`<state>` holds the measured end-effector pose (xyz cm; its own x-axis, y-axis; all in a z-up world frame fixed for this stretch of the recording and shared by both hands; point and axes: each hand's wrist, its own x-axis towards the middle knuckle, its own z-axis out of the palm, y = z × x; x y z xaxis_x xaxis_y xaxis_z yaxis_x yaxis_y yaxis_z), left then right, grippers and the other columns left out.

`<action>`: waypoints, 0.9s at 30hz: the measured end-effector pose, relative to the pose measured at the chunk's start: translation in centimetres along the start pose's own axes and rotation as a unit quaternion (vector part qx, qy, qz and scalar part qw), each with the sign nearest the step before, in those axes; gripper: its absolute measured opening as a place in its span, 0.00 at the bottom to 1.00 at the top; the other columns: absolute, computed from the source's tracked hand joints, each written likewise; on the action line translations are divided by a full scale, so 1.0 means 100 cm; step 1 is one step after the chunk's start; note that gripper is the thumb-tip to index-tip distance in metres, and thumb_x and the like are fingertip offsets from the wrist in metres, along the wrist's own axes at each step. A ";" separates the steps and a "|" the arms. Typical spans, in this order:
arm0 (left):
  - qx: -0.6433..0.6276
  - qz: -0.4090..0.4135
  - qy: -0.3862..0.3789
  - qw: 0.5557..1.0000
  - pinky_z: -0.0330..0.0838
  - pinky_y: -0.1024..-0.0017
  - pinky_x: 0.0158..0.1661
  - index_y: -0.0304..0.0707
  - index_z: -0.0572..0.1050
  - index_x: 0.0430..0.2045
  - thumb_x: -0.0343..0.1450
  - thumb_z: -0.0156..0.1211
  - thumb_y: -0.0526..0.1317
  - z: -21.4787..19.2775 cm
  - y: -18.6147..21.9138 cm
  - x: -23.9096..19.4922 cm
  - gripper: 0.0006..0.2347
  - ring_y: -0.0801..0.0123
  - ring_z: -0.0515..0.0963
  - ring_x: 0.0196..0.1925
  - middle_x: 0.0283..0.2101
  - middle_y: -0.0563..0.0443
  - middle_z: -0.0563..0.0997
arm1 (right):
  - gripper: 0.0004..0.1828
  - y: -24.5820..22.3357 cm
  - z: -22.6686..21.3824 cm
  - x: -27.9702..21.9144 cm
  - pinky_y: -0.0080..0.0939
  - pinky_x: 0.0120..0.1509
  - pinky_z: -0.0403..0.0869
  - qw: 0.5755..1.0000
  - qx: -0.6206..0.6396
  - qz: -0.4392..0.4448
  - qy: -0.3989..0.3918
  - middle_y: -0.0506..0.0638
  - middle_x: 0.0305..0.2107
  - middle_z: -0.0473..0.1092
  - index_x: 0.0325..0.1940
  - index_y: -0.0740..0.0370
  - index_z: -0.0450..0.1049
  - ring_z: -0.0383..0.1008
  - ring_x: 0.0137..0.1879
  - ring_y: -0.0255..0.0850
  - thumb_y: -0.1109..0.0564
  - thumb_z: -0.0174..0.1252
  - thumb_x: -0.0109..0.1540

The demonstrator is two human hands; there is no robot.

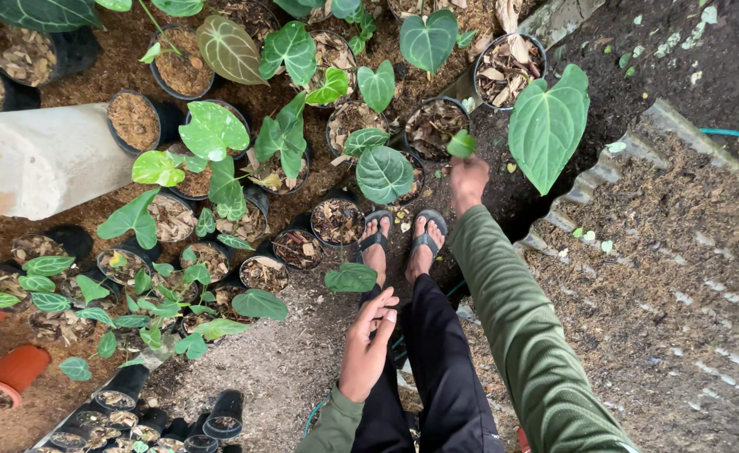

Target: The person adds dried leaves and wood chips to small potted plants by hand. They walk among rows of potted plants, pick up mulch from a container, and place it around the base of each plant.

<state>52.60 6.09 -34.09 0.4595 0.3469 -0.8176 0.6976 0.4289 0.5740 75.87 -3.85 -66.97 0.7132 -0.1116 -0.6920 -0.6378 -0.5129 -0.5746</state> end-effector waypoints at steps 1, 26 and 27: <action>-0.002 0.003 0.001 1.000 0.74 0.74 0.49 0.35 0.71 0.61 0.76 0.55 0.37 0.000 0.000 0.000 0.18 0.73 0.78 0.48 0.54 0.48 0.81 | 0.10 0.000 -0.001 0.001 0.34 0.32 0.77 0.999 -0.001 -0.028 0.017 0.49 0.30 0.79 0.45 0.70 0.80 0.76 0.27 0.30 0.60 0.61 0.64; 0.025 0.019 -0.018 0.999 0.74 0.74 0.50 0.35 0.72 0.61 0.76 0.54 0.37 0.009 0.004 0.010 0.17 0.72 0.78 0.50 0.54 0.47 0.80 | 0.11 -0.011 -0.026 0.003 0.41 0.39 0.77 0.989 -0.143 0.006 0.044 0.53 0.22 0.79 0.40 0.66 0.82 0.79 0.26 0.37 0.55 0.60 0.62; 0.032 0.022 -0.019 0.999 0.74 0.74 0.49 0.35 0.72 0.61 0.76 0.54 0.37 0.010 0.006 0.011 0.17 0.72 0.78 0.49 0.54 0.47 0.80 | 0.11 -0.010 -0.029 0.000 0.40 0.39 0.77 0.990 -0.131 -0.003 0.052 0.53 0.22 0.79 0.40 0.66 0.81 0.80 0.27 0.37 0.55 0.61 0.61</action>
<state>54.07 5.91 -34.71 0.5092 0.3320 -0.7941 0.7094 0.3605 0.6056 77.37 -5.79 -65.14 0.7515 -0.1872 -0.6326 -0.5454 -0.7158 -0.4361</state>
